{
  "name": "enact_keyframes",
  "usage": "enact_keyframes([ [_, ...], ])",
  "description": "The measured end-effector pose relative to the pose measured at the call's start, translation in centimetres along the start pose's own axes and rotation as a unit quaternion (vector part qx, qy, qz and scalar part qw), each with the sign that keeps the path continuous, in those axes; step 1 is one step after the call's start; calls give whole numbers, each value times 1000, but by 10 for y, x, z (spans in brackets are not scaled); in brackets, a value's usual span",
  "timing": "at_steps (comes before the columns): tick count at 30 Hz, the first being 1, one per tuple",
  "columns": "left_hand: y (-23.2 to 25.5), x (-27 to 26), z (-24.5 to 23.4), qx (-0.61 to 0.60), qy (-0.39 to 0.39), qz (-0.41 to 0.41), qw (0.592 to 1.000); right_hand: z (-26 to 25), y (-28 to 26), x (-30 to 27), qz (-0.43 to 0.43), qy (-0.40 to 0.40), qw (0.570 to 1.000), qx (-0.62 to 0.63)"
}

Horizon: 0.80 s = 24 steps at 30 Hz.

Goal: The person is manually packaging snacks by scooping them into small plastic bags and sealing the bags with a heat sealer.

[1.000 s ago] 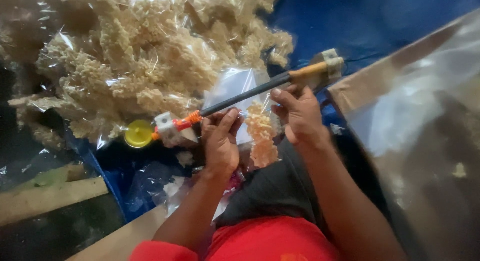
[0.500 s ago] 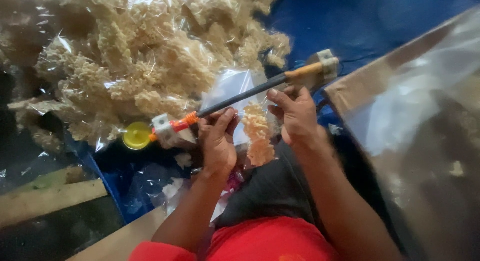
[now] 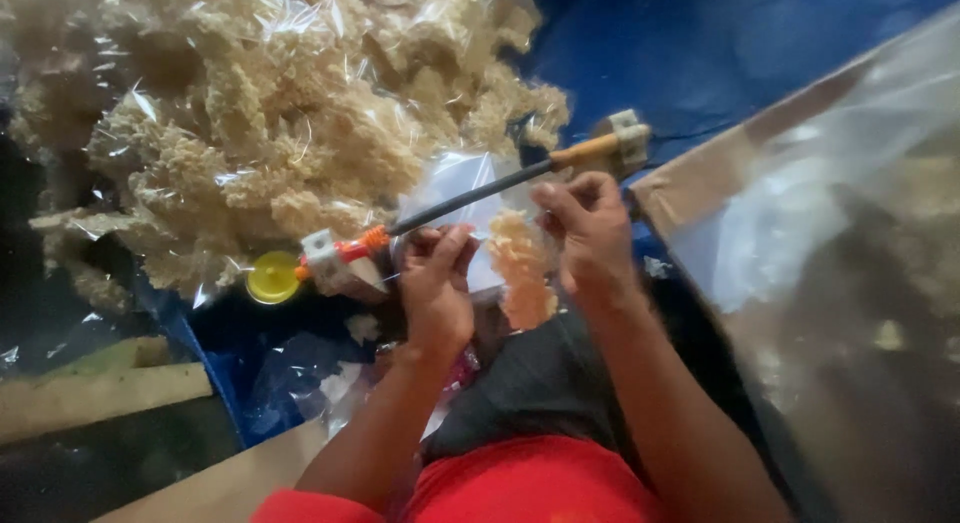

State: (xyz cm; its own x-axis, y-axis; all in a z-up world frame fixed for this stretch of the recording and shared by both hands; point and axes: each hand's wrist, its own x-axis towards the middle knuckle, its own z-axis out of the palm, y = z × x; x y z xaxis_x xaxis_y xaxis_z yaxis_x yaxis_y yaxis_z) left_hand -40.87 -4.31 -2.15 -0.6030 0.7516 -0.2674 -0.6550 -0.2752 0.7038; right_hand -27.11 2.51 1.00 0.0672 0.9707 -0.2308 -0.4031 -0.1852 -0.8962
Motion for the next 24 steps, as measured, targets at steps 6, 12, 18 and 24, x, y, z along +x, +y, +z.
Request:
enact_keyframes([
  [6,-6,-42,24,-16,-250,28,968,-54,-58,-51,-170,-29,985,-1],
  [12,3,-88,74,192,-544,81,813,-122,-94,-106,-322,-9,946,-43],
  [18,-16,-149,108,290,-591,164,735,-180,-101,-158,-366,34,925,-97],
  [24,-43,-190,114,327,-631,201,674,-221,-109,-187,-384,42,891,-239],
])
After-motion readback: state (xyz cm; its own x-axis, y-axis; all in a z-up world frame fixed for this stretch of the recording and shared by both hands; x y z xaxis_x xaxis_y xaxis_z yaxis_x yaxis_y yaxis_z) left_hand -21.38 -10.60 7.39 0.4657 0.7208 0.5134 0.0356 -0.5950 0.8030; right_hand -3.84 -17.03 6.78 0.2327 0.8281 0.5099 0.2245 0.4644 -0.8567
